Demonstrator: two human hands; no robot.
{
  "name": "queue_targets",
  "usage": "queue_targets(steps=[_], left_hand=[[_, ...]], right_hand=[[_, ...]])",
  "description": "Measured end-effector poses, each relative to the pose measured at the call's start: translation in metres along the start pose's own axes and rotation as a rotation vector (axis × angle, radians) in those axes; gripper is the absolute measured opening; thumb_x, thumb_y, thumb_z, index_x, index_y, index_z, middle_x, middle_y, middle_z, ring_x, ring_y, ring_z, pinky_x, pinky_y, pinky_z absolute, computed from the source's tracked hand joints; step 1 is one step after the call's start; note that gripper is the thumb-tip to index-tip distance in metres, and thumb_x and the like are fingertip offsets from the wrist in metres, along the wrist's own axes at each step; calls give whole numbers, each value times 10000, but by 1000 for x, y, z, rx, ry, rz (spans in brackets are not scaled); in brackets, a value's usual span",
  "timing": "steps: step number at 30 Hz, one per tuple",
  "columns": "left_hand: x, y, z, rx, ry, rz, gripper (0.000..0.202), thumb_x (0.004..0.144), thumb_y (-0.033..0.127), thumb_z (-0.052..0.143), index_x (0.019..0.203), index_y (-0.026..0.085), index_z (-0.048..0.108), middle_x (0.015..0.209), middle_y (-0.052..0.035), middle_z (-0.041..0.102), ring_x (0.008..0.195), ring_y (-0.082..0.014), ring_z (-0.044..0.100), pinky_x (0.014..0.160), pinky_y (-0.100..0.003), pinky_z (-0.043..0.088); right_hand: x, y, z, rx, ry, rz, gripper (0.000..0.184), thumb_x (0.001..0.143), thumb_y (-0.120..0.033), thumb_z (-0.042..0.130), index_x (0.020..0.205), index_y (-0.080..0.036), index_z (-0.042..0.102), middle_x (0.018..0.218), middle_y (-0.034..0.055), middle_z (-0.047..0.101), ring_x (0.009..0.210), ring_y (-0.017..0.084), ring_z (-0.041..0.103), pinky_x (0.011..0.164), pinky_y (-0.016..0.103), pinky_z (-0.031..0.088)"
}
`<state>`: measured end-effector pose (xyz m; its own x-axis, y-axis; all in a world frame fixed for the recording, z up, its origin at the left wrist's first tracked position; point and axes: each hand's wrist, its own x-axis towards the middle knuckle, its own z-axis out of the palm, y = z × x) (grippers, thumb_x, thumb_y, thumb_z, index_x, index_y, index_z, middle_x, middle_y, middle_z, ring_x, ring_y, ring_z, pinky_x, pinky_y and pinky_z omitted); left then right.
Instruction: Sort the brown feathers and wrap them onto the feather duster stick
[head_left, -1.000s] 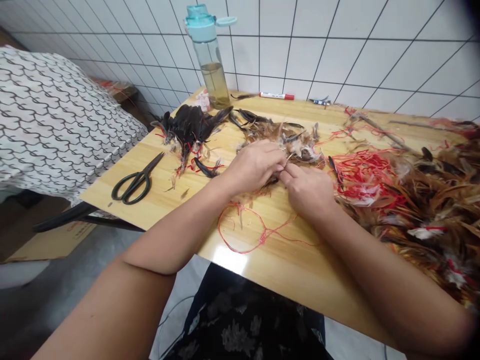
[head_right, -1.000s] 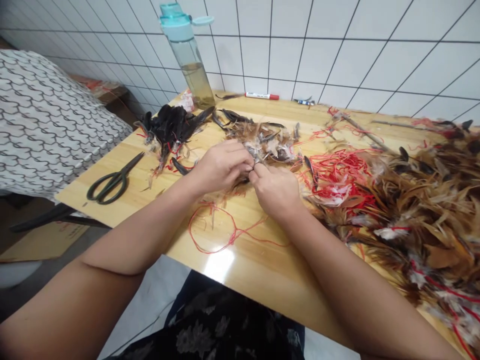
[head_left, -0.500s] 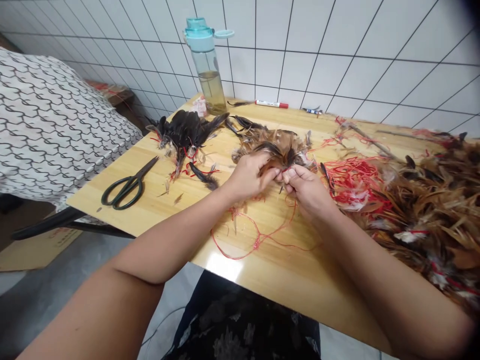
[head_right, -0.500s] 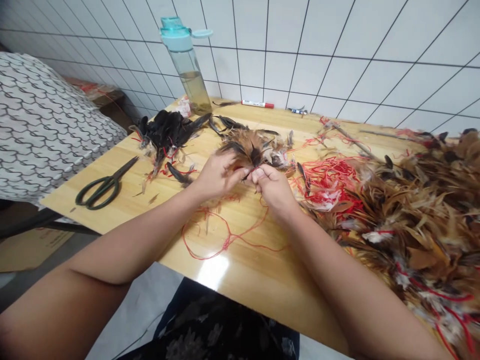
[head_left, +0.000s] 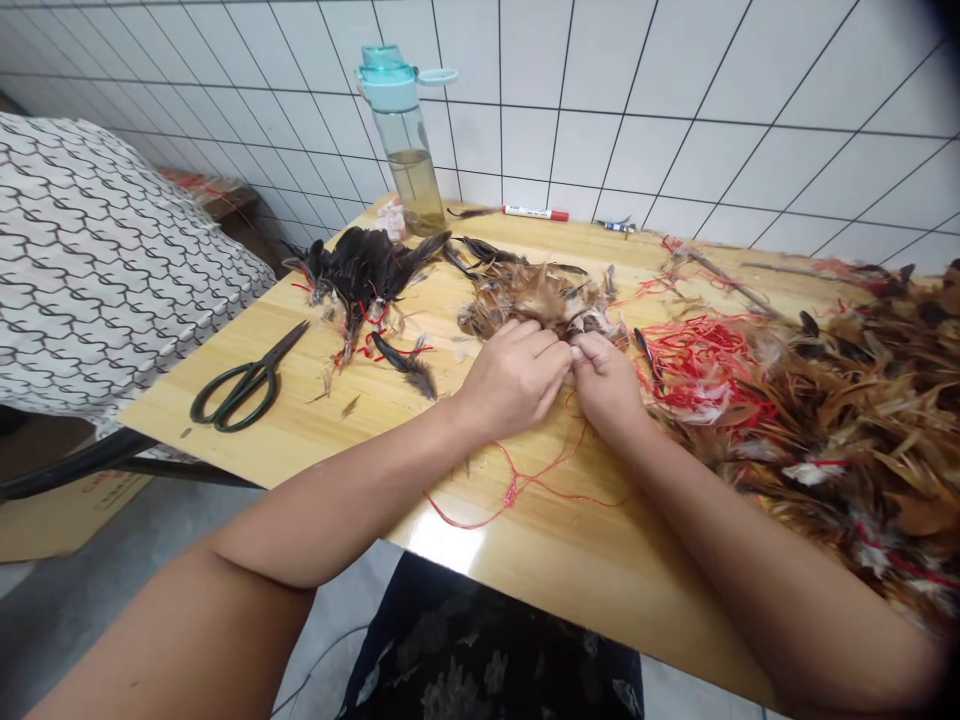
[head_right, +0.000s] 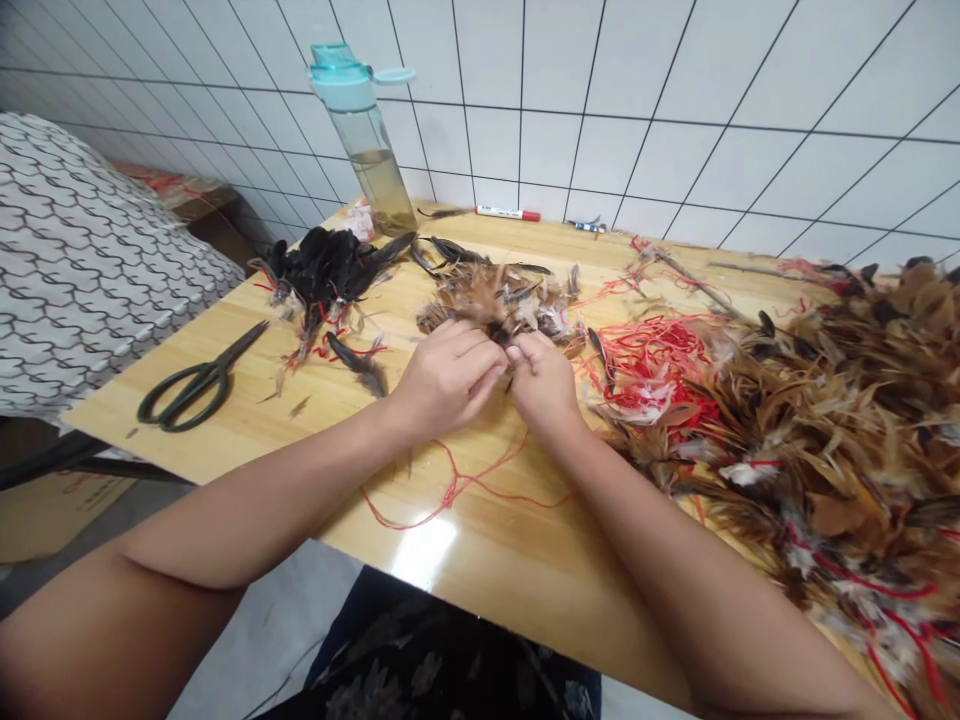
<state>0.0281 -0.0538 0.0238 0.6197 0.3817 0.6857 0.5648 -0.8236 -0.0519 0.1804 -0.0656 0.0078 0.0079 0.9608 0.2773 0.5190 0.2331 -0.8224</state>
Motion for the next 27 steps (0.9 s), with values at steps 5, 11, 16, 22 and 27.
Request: queue_targets(steps=[5, 11, 16, 22, 27], left_hand=[[0, -7, -4, 100, -39, 78, 250, 956, 155, 403, 778, 157, 578, 747, -82, 596, 772, -219, 513, 703, -365, 343], [4, -35, -15, -349, -197, -145, 144, 905, 178, 528, 784, 156, 603, 787, -43, 632, 767, -160, 566, 718, -290, 419], [5, -54, -18, -892, -345, -361, 131, 860, 253, 580, 805, 148, 636, 782, -28, 673, 727, -139, 618, 701, -263, 485], [2, -38, 0, -796, -129, -462, 137, 864, 262, 572, 800, 156, 632, 791, -33, 682, 759, -152, 619, 717, -271, 490], [5, -25, -8, -551, 38, -256, 147, 905, 208, 551, 787, 148, 614, 773, -36, 653, 764, -130, 586, 742, -254, 459]], right_hand=[[-3, -6, -8, -690, -127, -178, 242, 871, -143, 409, 822, -195, 640, 923, 84, 633, 748, 173, 520, 590, 295, 285], [0, -8, -10, -523, -308, -266, 236, 862, -132, 416, 800, -188, 637, 876, 71, 611, 747, 171, 518, 640, 287, 330], [3, -14, -11, 139, -447, -217, 261, 869, -238, 485, 611, -191, 481, 674, 1, 470, 667, 132, 438, 667, 278, 348], [0, -13, -10, 834, -369, 300, 246, 728, -291, 698, 652, -181, 491, 673, -41, 401, 567, 73, 294, 509, 207, 230], [0, -17, -13, 1077, -406, 438, 199, 739, -194, 688, 664, -173, 505, 666, -38, 395, 548, 64, 298, 490, 174, 249]])
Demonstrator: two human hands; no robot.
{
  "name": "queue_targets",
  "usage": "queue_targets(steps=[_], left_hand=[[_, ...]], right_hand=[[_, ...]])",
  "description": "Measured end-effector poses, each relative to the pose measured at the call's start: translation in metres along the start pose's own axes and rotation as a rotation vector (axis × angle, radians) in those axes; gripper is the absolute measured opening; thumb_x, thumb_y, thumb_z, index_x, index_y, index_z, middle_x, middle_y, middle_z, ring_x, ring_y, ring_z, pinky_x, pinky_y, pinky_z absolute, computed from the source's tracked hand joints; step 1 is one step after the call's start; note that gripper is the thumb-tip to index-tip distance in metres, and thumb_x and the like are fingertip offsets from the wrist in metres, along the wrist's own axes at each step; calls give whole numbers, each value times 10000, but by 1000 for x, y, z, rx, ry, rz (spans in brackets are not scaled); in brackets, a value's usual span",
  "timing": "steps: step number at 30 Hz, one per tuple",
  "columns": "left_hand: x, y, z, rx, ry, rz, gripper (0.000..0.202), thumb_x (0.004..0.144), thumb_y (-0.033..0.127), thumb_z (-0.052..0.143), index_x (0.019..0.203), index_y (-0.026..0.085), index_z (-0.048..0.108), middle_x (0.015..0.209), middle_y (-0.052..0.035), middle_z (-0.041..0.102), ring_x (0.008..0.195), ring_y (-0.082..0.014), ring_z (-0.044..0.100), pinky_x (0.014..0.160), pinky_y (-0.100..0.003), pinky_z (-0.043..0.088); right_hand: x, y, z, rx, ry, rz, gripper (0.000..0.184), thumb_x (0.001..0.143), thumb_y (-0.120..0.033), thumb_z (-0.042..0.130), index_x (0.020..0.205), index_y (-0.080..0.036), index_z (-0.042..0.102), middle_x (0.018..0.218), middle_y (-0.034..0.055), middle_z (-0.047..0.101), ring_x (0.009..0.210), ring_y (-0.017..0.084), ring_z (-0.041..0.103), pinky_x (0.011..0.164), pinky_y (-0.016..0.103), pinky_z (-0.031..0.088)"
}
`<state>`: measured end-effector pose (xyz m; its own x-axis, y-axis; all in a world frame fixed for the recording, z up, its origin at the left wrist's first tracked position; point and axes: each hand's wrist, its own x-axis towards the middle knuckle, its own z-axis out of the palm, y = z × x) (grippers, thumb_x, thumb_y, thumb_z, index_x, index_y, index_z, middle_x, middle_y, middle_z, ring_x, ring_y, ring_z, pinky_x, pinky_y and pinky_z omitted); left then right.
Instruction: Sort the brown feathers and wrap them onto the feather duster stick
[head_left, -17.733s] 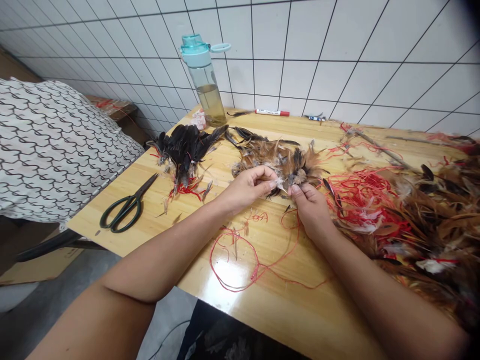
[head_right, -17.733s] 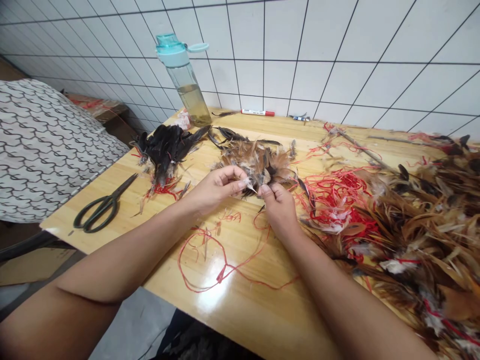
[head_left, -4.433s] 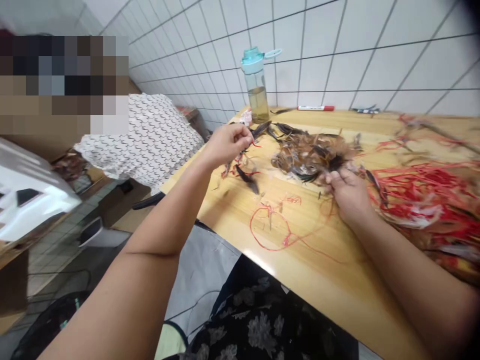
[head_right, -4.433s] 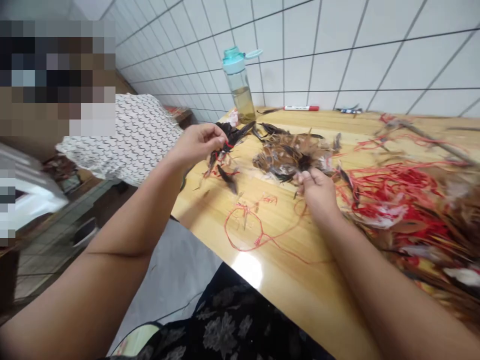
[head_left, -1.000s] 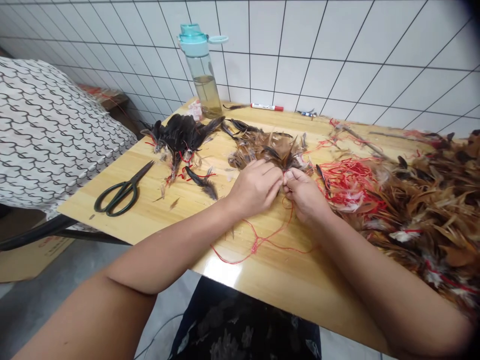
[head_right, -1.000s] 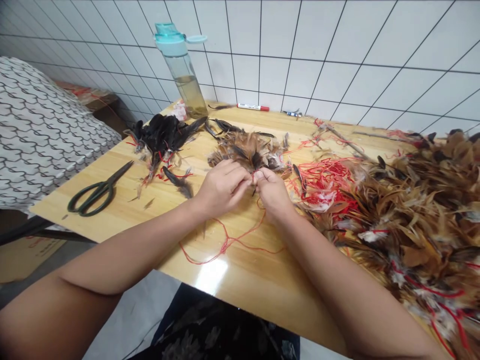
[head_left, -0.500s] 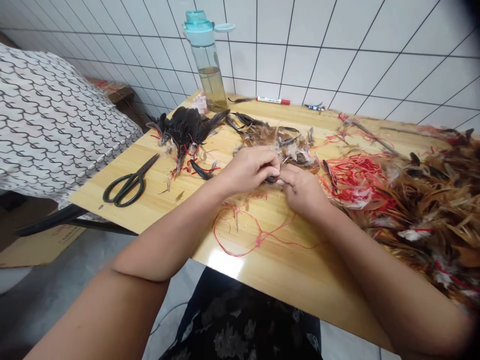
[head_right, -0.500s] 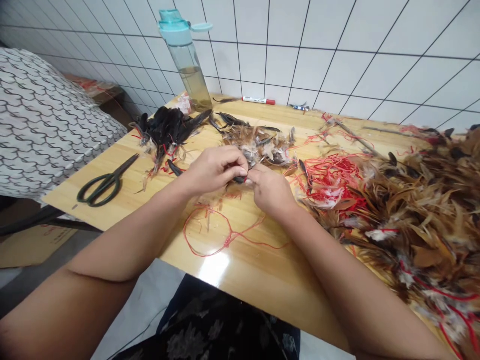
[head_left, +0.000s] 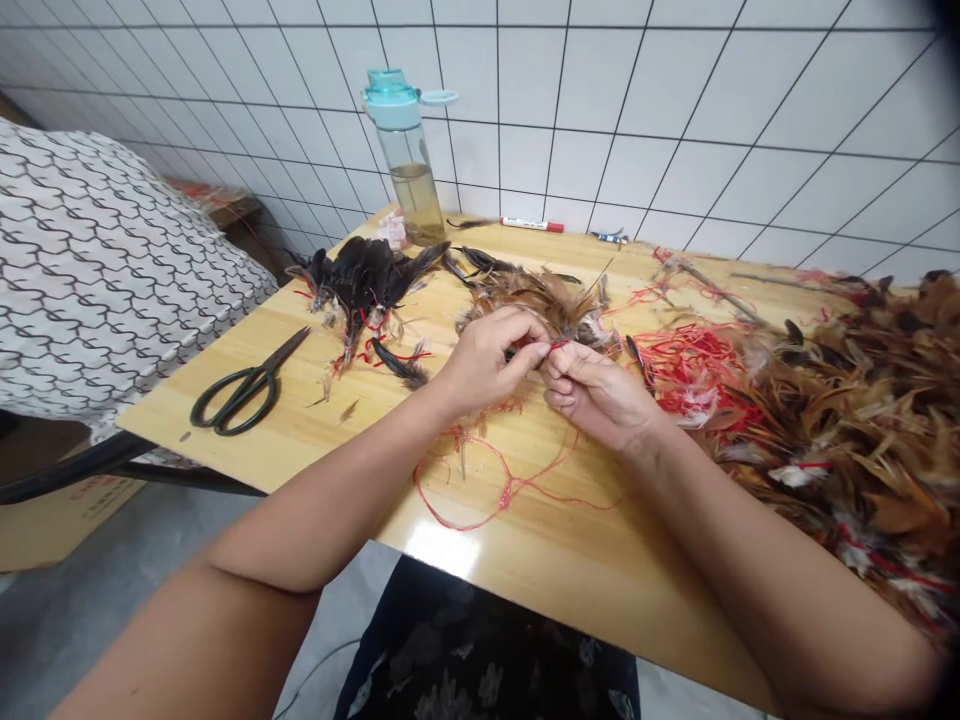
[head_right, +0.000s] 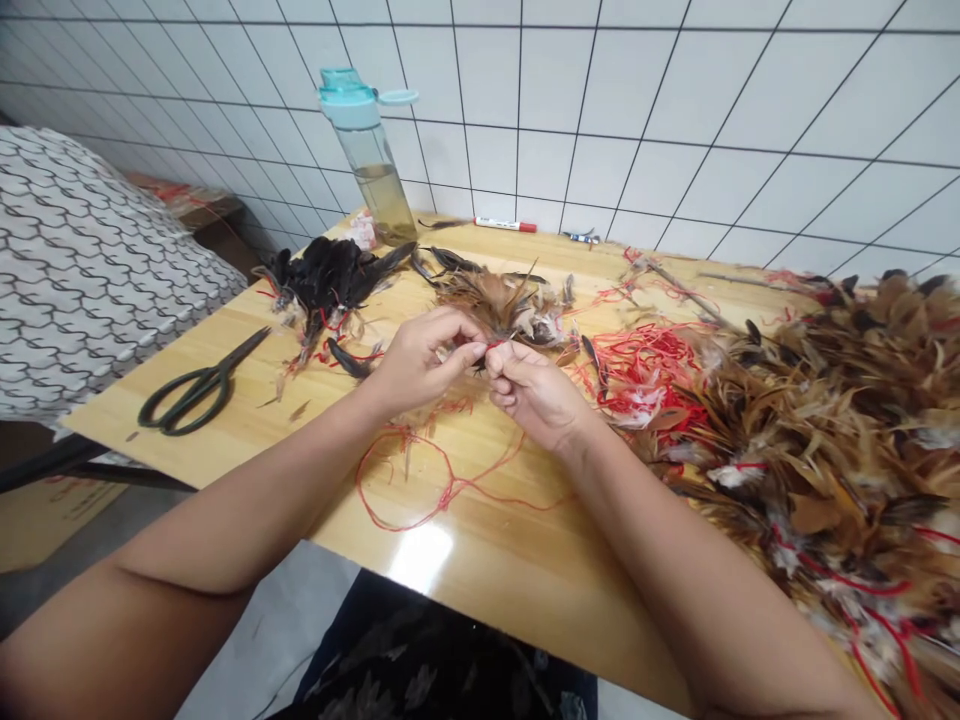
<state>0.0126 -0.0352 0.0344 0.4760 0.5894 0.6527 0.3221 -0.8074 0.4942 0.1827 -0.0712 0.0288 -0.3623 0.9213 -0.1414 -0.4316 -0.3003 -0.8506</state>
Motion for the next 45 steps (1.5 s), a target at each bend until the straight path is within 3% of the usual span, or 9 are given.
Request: queue_targets(steps=[4, 11, 19, 25, 29, 33, 40, 45], left_hand=[[2, 5, -6, 10, 46, 86, 139, 907, 222, 564, 809, 147, 629, 854, -68, 645, 851, -147, 596, 800, -281, 477], [2, 4, -4, -288, 47, 26, 169, 859, 246, 634, 728, 155, 579, 835, -57, 639, 814, -136, 606, 768, -284, 498], [-1, 5, 0, -761, -5, -215, 255, 857, 309, 683, 756, 149, 513, 932, -64, 663, 795, -111, 647, 754, -271, 520], [-1, 4, 3, -906, -22, -353, 288, 833, 356, 721, 784, 142, 536, 843, -28, 665, 701, -82, 619, 707, -239, 511], [1, 4, 1, -936, -27, -392, 298, 821, 373, 735, 782, 136, 560, 763, -14, 646, 665, -80, 610, 677, -225, 500], [3, 9, -6, -915, -70, -399, 317, 814, 380, 741, 768, 141, 538, 722, -11, 636, 608, -73, 583, 618, -213, 482], [5, 11, -14, -834, -168, -403, 269, 836, 313, 704, 756, 148, 507, 692, -8, 624, 561, -71, 579, 545, -198, 466], [4, 11, -12, -819, -224, -416, 243, 838, 277, 697, 752, 141, 514, 694, -16, 635, 598, -82, 606, 587, -211, 496]], right_hand=[[-3, -4, 5, 78, 1, 21, 191, 812, -178, 620, 672, -175, 490, 667, -37, 368, 540, 69, 292, 482, 174, 263], [-6, -1, 18, 232, 94, 118, 159, 843, -162, 591, 732, -182, 479, 683, -45, 420, 523, 63, 325, 459, 159, 293], [-13, -2, 34, 403, 23, 228, 217, 931, -160, 508, 731, -181, 426, 606, -69, 374, 425, 25, 239, 369, 81, 202], [-14, 1, 31, 448, -38, 250, 230, 949, -201, 514, 734, -184, 433, 553, -87, 352, 380, 20, 200, 336, 74, 193], [-13, 1, 28, 339, -56, 207, 268, 898, -316, 634, 724, -169, 492, 539, -90, 370, 387, 12, 176, 334, 82, 177], [-11, 1, 22, 151, -68, 169, 234, 807, -323, 738, 747, -153, 588, 542, -80, 438, 402, 6, 187, 347, 108, 152], [-6, 4, 14, -25, -17, 170, 367, 571, -347, 899, 713, -111, 657, 688, -2, 600, 499, 14, 377, 375, 138, 133], [-2, 8, 9, -38, 58, 151, 290, 585, -280, 882, 683, -114, 665, 706, 12, 598, 541, 33, 397, 396, 154, 176]])
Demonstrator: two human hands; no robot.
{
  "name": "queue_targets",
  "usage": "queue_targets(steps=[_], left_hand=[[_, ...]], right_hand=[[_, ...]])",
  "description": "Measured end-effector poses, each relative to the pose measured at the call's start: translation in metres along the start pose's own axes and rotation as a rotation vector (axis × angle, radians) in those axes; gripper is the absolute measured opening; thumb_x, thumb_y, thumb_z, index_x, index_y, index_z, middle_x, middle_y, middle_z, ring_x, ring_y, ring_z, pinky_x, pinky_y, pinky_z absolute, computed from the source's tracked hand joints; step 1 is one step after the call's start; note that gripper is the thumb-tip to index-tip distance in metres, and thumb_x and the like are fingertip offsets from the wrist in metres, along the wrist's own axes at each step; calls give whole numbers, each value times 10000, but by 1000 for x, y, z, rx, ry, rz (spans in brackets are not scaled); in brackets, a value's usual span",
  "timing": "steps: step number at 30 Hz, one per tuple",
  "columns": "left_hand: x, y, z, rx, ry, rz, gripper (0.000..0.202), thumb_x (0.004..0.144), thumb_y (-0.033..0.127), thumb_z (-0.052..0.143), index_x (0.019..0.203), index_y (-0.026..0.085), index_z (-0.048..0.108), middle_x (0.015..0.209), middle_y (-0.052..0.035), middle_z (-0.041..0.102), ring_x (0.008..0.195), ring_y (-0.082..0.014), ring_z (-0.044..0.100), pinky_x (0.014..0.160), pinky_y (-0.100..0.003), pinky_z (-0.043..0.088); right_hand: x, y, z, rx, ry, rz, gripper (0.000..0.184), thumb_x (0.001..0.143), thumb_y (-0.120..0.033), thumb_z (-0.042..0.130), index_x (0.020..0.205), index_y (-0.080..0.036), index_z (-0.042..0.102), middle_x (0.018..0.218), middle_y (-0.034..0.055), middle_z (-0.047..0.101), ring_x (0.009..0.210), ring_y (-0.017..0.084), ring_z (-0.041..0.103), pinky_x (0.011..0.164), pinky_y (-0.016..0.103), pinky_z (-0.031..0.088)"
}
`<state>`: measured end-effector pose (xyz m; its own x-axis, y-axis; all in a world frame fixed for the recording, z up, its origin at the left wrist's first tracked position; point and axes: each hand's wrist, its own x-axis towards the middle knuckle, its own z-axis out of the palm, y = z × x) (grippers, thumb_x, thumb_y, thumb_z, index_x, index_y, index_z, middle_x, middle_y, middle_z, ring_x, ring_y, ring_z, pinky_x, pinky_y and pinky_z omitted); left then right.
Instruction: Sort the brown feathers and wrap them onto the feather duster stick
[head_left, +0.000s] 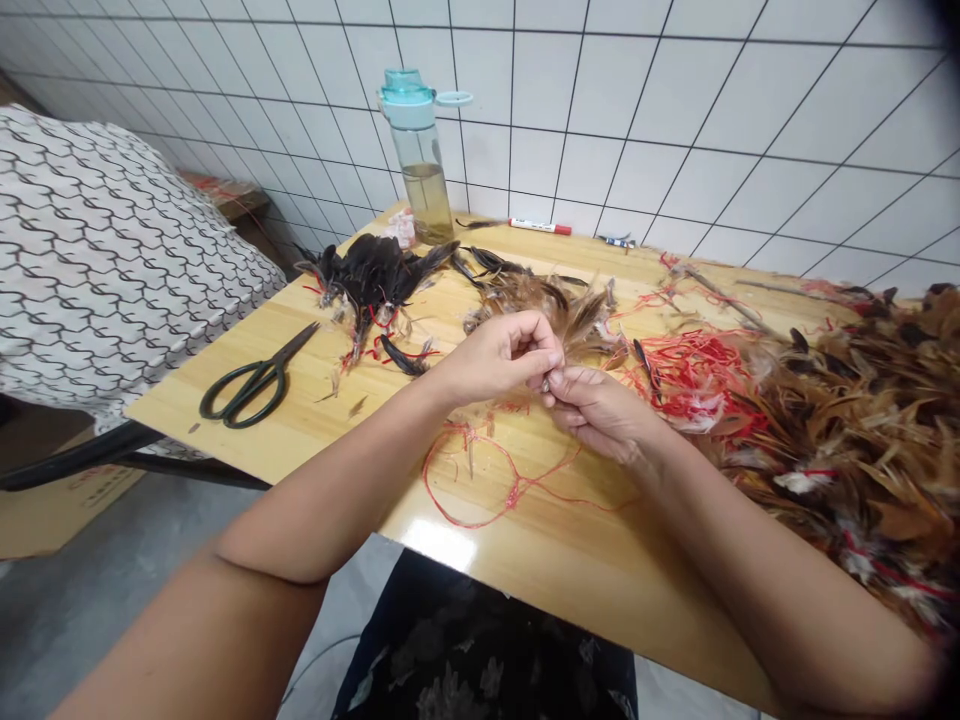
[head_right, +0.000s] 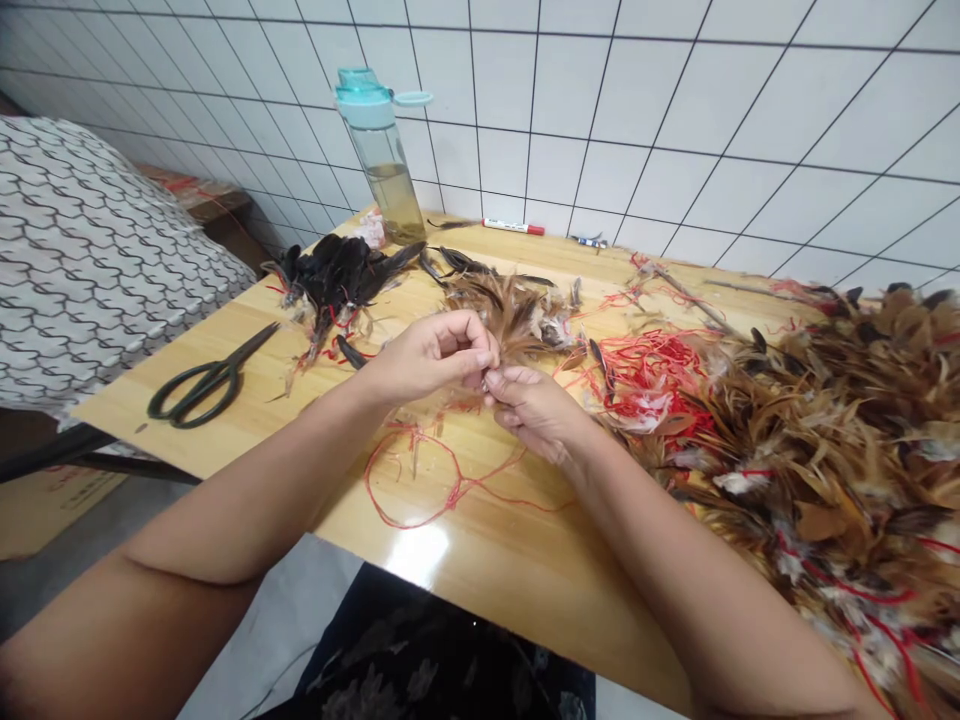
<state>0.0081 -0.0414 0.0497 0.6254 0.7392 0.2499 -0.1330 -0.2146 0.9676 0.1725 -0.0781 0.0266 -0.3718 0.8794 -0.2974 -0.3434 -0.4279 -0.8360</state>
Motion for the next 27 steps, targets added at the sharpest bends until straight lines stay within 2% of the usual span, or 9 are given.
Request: queue_targets(steps=[4, 8, 11, 14, 19, 22, 27], left_hand=[[1, -4, -2, -55, 18, 0, 276, 850, 358, 696, 781, 134, 550, 699, -22, 642, 623, -96, 617, 624, -234, 502], [1, -7, -3, -122, 94, 21, 296, 811, 397, 731, 805, 133, 598, 798, -42, 666, 695, -112, 626, 664, -253, 498], [0, -7, -3, -178, 99, 46, 260, 785, 351, 749, 855, 137, 620, 851, -52, 675, 747, -127, 642, 706, -271, 517], [0, -7, -1, -182, 115, 92, 209, 774, 271, 751, 879, 142, 624, 882, -42, 673, 732, -108, 643, 686, -244, 525], [-2, -5, 2, -122, 54, 61, 151, 838, 240, 688, 906, 147, 591, 773, -8, 660, 563, -87, 619, 554, -227, 516], [-3, -1, 5, -98, 31, 46, 153, 851, 236, 675, 914, 143, 572, 720, -9, 665, 550, -98, 639, 546, -222, 527], [-5, 5, 6, -120, -4, 32, 193, 834, 225, 703, 929, 135, 562, 683, -13, 673, 562, -103, 662, 549, -199, 541]], right_hand=[[-2, -1, -1, 41, -39, 21, 222, 669, -242, 823, 695, -120, 639, 717, 0, 556, 582, 46, 422, 433, 149, 250], [-7, -6, -1, 107, -141, 56, 188, 750, -211, 743, 690, -145, 578, 700, -24, 490, 548, 43, 348, 454, 157, 259], [-9, -8, -1, 123, -199, -2, 210, 765, -232, 728, 676, -156, 555, 702, -25, 454, 568, 55, 352, 478, 171, 270], [-10, -7, -1, 119, -248, -58, 263, 746, -281, 748, 645, -156, 539, 745, -9, 462, 617, 73, 385, 503, 182, 279], [-11, -2, 0, 155, -295, -44, 340, 745, -344, 764, 604, -148, 525, 836, 19, 516, 660, 82, 418, 530, 194, 298], [-10, 0, 0, 204, -343, -27, 346, 727, -341, 793, 594, -146, 540, 779, 4, 509, 648, 76, 424, 536, 187, 300], [-3, 6, -5, 172, -349, -31, 324, 744, -337, 785, 598, -148, 567, 724, -3, 529, 599, 65, 424, 524, 188, 305]])
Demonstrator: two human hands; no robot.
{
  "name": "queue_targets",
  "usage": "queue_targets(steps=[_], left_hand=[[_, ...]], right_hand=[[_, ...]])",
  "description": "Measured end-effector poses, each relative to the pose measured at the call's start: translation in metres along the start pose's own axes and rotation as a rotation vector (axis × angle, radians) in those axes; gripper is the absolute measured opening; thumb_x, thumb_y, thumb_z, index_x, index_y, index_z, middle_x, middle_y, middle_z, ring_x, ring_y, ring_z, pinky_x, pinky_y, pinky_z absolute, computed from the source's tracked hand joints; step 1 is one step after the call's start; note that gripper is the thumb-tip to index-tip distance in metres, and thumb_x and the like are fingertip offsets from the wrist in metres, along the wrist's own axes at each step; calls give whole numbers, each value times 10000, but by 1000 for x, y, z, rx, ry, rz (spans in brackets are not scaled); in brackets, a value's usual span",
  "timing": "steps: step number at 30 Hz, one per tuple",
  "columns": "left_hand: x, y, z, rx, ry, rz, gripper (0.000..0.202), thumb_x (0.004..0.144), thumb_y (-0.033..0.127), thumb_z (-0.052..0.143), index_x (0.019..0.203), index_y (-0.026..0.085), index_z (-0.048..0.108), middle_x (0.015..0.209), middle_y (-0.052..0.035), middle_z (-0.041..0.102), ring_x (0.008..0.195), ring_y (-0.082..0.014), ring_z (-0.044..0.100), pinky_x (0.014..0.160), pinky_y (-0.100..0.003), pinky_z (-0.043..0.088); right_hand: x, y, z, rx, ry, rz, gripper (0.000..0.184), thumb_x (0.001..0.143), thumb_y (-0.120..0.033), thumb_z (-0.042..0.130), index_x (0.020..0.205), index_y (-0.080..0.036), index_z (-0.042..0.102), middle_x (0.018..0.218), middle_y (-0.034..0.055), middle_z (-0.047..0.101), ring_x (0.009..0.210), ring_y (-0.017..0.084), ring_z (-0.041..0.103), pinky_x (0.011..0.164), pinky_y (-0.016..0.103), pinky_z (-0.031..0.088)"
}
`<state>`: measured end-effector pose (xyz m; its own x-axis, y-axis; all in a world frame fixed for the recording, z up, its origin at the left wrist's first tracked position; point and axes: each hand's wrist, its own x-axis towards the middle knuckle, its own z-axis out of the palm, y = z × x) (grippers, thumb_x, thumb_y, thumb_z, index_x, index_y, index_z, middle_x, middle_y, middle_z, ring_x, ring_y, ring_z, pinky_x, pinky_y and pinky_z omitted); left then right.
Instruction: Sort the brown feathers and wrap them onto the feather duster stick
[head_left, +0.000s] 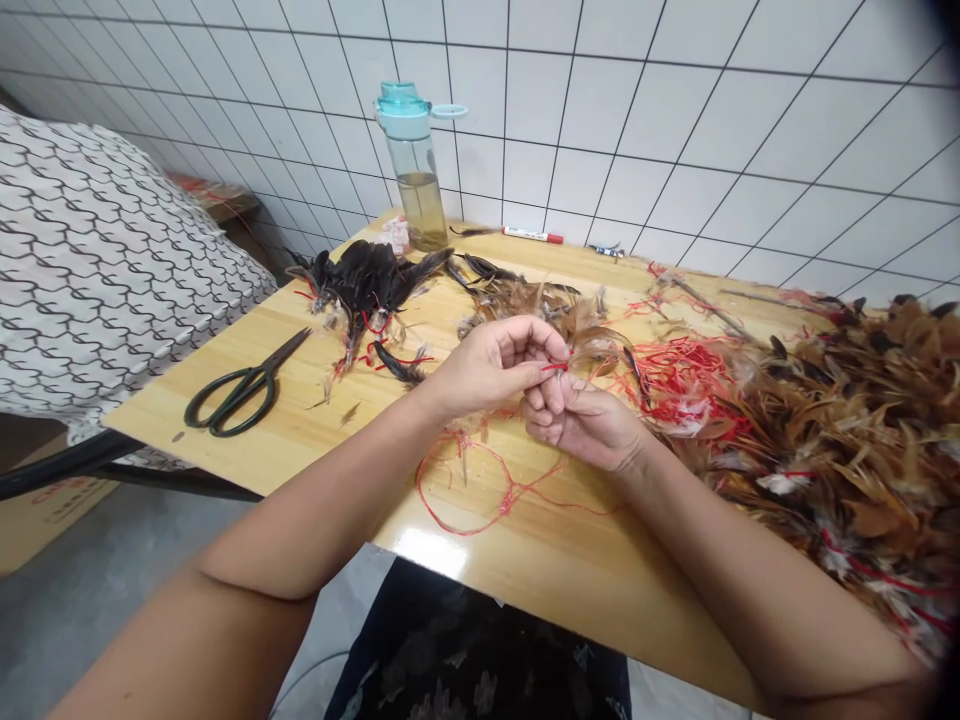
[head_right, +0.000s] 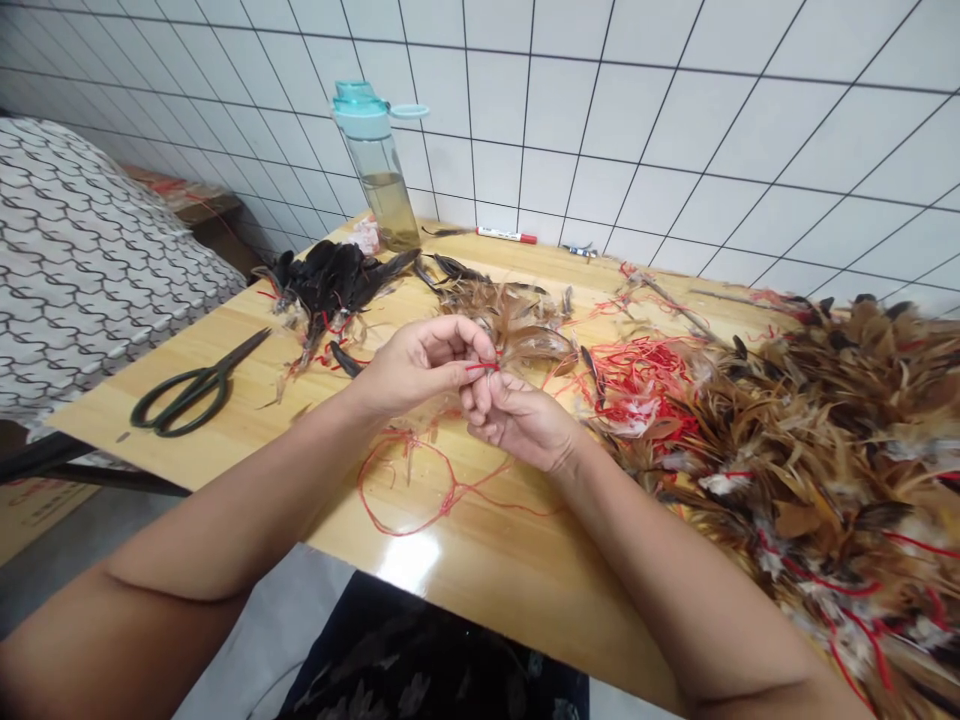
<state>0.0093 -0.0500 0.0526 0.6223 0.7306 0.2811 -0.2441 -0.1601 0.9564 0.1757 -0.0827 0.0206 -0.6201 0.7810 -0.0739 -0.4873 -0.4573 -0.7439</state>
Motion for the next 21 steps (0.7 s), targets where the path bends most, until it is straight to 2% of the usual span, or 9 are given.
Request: queue_targets(steps=[4, 9, 16, 21], left_hand=[[1, 0, -2, 44, -4, -20, 247, 819, 259, 730, 949, 122, 572, 702, -22, 673, 591, -112, 671, 580, -210, 560], [4, -5, -2, 80, 77, 16, 210, 794, 225, 732, 896, 125, 579, 691, -4, 649, 567, -94, 639, 567, -206, 540], [5, -13, -3, 271, 146, 72, 71, 822, 162, 629, 872, 134, 586, 709, -6, 636, 604, -89, 621, 600, -212, 509], [3, -12, -1, 381, 157, 93, 154, 769, 153, 665, 905, 136, 595, 768, -9, 637, 662, -82, 596, 642, -204, 496]], right_hand=[[4, 3, -4, -65, 81, -28, 318, 710, -327, 808, 598, -141, 576, 684, -3, 552, 546, 48, 424, 495, 173, 307], [6, 5, 2, -56, 220, -81, 218, 734, -212, 755, 610, -142, 591, 655, -8, 529, 532, 45, 414, 475, 162, 296], [7, 5, 9, -14, 281, -85, 194, 734, -199, 724, 622, -144, 574, 667, -19, 501, 521, 41, 397, 466, 170, 264], [9, 6, 8, -32, 341, -98, 192, 683, -180, 727, 642, -158, 541, 614, -44, 464, 512, 46, 381, 467, 173, 254]])
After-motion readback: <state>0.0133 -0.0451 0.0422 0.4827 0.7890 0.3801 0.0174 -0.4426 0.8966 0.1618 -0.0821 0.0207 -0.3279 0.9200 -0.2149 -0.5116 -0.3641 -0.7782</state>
